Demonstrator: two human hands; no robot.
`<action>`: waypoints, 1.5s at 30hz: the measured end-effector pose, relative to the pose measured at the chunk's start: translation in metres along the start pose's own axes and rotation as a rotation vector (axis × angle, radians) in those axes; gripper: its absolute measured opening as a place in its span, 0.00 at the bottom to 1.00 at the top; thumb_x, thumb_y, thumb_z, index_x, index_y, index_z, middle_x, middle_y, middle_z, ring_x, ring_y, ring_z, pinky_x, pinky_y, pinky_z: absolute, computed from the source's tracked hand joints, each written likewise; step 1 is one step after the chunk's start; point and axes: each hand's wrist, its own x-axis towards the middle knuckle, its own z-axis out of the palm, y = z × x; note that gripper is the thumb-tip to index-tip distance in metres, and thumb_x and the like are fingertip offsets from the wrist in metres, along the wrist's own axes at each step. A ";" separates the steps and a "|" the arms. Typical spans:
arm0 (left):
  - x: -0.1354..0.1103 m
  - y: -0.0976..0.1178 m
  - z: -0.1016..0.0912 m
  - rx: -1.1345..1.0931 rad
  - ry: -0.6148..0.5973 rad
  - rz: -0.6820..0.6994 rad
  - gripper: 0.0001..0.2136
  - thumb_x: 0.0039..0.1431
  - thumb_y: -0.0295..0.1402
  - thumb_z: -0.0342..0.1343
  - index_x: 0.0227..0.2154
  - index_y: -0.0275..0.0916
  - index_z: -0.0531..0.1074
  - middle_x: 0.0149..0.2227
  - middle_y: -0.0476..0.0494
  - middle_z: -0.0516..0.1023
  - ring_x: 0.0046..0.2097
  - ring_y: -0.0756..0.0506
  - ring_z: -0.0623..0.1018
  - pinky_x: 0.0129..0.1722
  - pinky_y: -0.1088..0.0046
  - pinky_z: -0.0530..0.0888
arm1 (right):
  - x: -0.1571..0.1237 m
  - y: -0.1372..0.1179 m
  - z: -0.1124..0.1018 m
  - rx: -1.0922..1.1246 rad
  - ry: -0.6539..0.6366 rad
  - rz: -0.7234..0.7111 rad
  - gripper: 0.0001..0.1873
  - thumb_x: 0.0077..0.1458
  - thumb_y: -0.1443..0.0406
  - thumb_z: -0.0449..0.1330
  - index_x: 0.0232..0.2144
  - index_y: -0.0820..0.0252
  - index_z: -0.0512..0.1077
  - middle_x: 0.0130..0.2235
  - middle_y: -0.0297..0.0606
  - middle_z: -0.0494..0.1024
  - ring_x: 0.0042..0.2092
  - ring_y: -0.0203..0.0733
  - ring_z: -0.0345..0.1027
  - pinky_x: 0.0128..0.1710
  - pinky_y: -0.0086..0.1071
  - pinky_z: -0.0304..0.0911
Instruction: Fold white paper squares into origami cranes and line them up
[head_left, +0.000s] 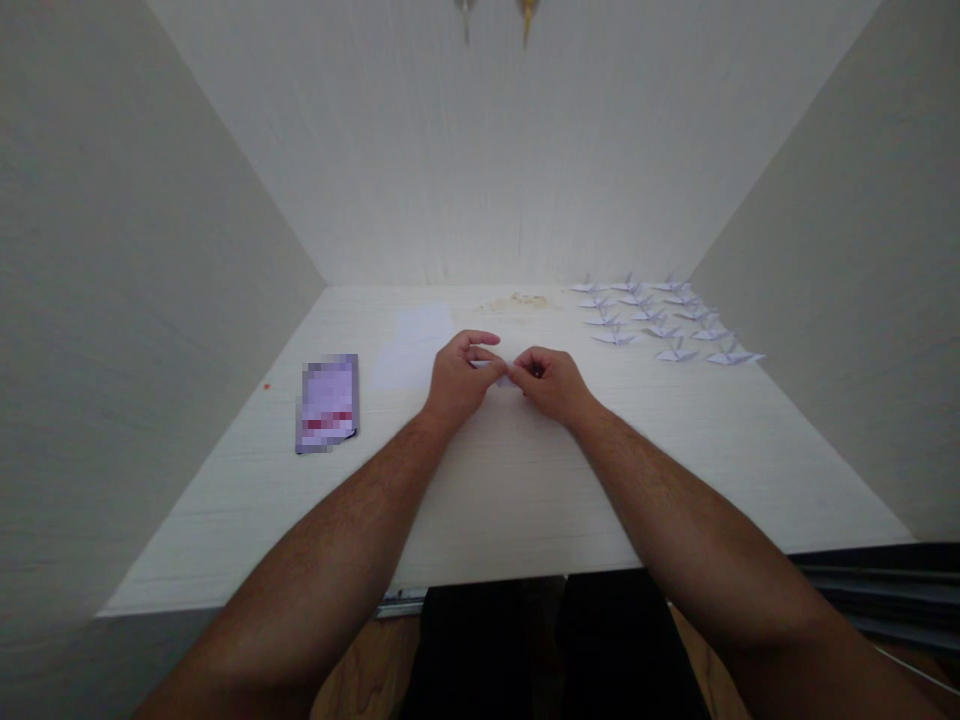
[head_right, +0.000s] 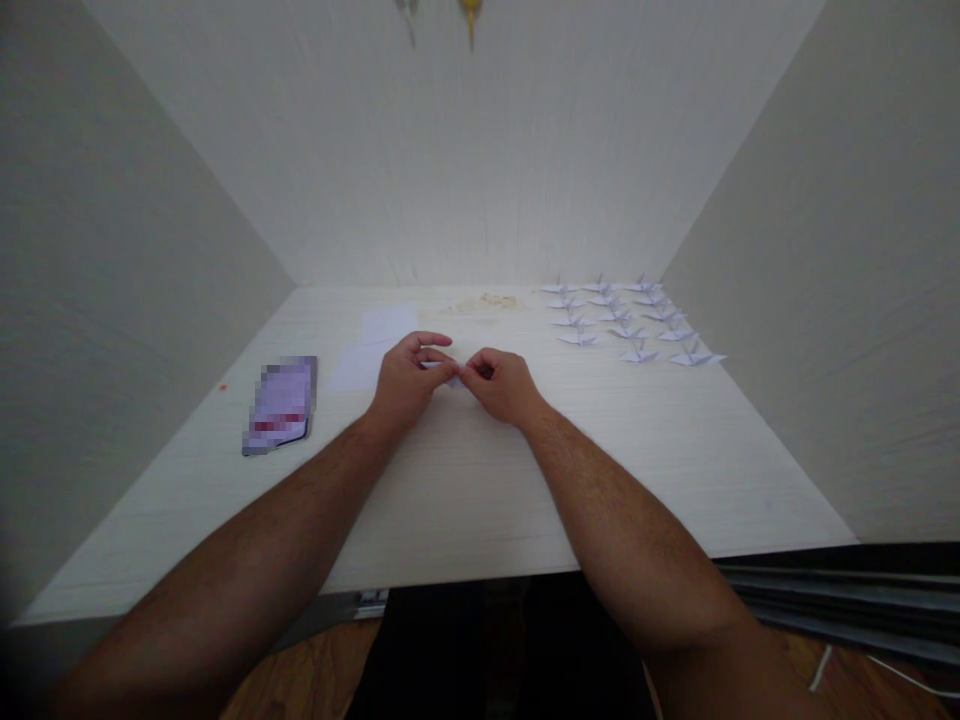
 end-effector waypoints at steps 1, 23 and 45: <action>0.000 0.000 0.000 0.001 0.007 -0.007 0.15 0.44 0.27 0.63 0.39 0.37 0.73 0.26 0.50 0.79 0.25 0.51 0.75 0.27 0.75 0.70 | 0.000 0.000 0.000 0.003 -0.001 -0.002 0.11 0.51 0.58 0.60 0.24 0.60 0.72 0.22 0.32 0.71 0.25 0.33 0.61 0.26 0.29 0.55; 0.005 -0.013 0.000 -0.433 -0.039 -0.160 0.20 0.38 0.29 0.67 0.38 0.38 0.69 0.21 0.55 0.74 0.23 0.51 0.73 0.27 0.73 0.72 | 0.003 -0.005 -0.010 0.326 -0.081 0.108 0.11 0.44 0.59 0.65 0.23 0.60 0.71 0.18 0.31 0.72 0.21 0.32 0.63 0.23 0.27 0.57; 0.002 -0.008 -0.002 -0.184 -0.106 -0.075 0.16 0.41 0.30 0.66 0.34 0.38 0.71 0.23 0.52 0.76 0.25 0.52 0.73 0.28 0.76 0.68 | 0.002 -0.011 -0.014 0.196 -0.070 0.129 0.09 0.45 0.61 0.63 0.22 0.62 0.72 0.18 0.32 0.72 0.20 0.30 0.61 0.20 0.25 0.54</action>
